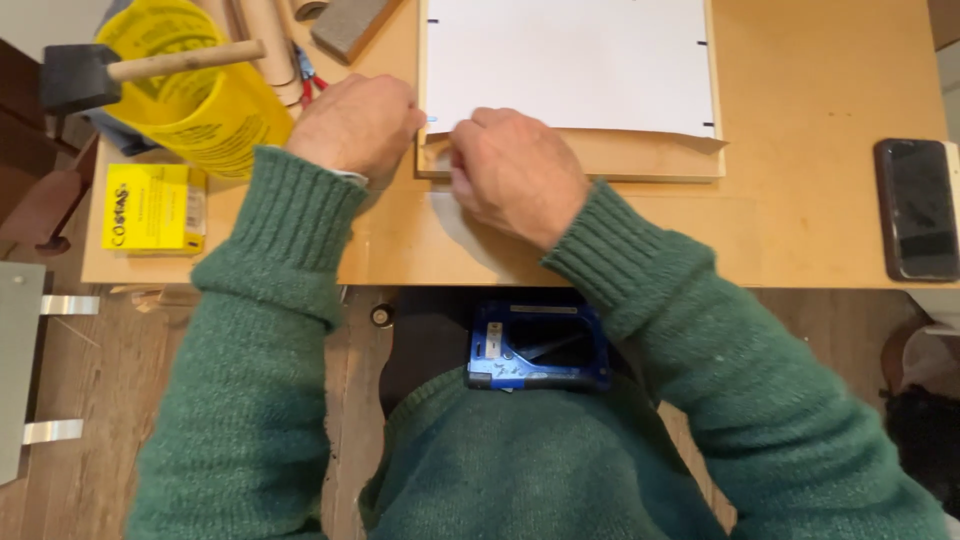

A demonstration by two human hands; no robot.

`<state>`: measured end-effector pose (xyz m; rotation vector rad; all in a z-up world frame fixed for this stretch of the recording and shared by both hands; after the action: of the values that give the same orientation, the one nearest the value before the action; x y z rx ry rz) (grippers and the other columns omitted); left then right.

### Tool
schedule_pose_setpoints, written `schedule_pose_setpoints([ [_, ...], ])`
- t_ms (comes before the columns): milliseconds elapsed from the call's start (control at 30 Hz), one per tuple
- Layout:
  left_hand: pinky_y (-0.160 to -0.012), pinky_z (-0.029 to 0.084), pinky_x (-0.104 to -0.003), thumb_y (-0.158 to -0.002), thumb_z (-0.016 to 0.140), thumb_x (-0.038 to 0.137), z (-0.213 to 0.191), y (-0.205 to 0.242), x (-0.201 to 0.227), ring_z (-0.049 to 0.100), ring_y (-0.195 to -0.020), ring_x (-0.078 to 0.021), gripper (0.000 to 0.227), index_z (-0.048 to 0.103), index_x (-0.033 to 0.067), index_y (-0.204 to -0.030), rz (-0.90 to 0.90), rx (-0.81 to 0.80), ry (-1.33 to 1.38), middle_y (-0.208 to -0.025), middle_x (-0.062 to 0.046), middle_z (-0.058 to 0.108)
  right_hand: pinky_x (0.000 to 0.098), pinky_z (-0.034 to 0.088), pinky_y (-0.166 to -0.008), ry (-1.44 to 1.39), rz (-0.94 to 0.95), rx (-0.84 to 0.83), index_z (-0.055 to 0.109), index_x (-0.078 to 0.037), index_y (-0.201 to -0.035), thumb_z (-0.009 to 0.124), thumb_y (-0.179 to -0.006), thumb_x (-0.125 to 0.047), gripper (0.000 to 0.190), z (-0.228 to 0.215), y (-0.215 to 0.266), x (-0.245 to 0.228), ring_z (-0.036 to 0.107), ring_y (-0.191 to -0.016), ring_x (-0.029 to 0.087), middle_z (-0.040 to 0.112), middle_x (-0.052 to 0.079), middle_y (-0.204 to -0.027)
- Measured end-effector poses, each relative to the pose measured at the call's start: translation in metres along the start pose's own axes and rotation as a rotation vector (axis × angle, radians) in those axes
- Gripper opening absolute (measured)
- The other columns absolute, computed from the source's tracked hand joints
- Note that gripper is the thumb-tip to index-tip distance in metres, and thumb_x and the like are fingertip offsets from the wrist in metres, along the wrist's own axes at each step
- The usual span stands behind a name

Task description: Applying adhesive to a mounting strip for an art frame and preparing the frame.

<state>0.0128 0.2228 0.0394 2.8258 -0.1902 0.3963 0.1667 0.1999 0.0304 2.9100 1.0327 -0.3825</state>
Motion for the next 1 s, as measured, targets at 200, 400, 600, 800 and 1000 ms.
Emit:
schedule_pose_setpoints([
  [200,-0.09,0.05,-0.054,-0.103,0.054,0.032,0.008,-0.009,-0.01,0.066,-0.099,-0.0436,0.033,0.074,0.0052,-0.106,0.019,0.002,0.015,-0.103,-0.024,0.071,0.0404,0.059,-0.076,0.044,-0.042,0.048,0.07,-0.005,-0.095,0.064,-0.097,-0.016,0.012,-0.031,0.088,0.099,0.066,-0.081,0.025,0.068,0.011,-0.087],
  [400,-0.09,0.052,-0.053,-0.104,0.054,0.034,0.01,-0.014,-0.011,0.067,-0.098,-0.0431,0.038,0.074,0.0023,-0.108,0.063,-0.02,0.006,-0.102,-0.024,0.072,0.039,0.058,-0.078,0.162,0.132,0.013,0.073,-0.006,-0.095,0.073,-0.093,-0.023,0.017,-0.066,0.152,0.161,0.068,-0.081,0.023,0.072,0.008,-0.089],
  [600,-0.09,0.052,-0.053,-0.105,0.053,0.035,0.009,-0.016,-0.01,0.067,-0.097,-0.0425,0.039,0.074,0.0025,-0.107,0.052,-0.058,-0.014,-0.101,-0.024,0.072,0.0404,0.058,-0.08,0.211,0.173,0.0,0.074,-0.008,-0.095,0.072,-0.095,-0.025,0.017,-0.07,0.159,0.17,0.068,-0.083,0.023,0.072,0.007,-0.087],
  [800,-0.087,0.052,-0.053,-0.105,0.054,0.033,0.012,-0.019,-0.016,0.066,-0.096,-0.0423,0.036,0.074,0.0036,-0.106,0.097,-0.023,-0.005,-0.102,-0.022,0.072,0.0409,0.059,-0.077,0.179,0.226,-0.064,0.074,-0.006,-0.096,0.071,-0.096,-0.024,0.019,-0.064,0.147,0.165,0.069,-0.078,0.025,0.073,0.01,-0.087],
  [1000,-0.087,0.052,-0.051,-0.103,0.055,0.033,0.011,-0.019,-0.015,0.067,-0.095,-0.0399,0.034,0.075,0.0058,-0.106,0.068,-0.047,0.027,-0.1,-0.021,0.072,0.0396,0.059,-0.071,-0.09,0.083,-0.046,0.071,-0.004,-0.097,0.064,-0.095,-0.016,0.014,-0.035,0.085,0.099,0.068,-0.075,0.026,0.071,0.014,-0.086],
])
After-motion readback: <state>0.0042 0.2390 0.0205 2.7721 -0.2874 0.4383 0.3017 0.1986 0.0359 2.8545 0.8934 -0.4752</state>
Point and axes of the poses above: each hand's wrist, its own y-axis away from the middle knuckle, its own z-axis out of the palm, x = y × z, the point moved 4 cm from there along -y, towards the middle knuckle
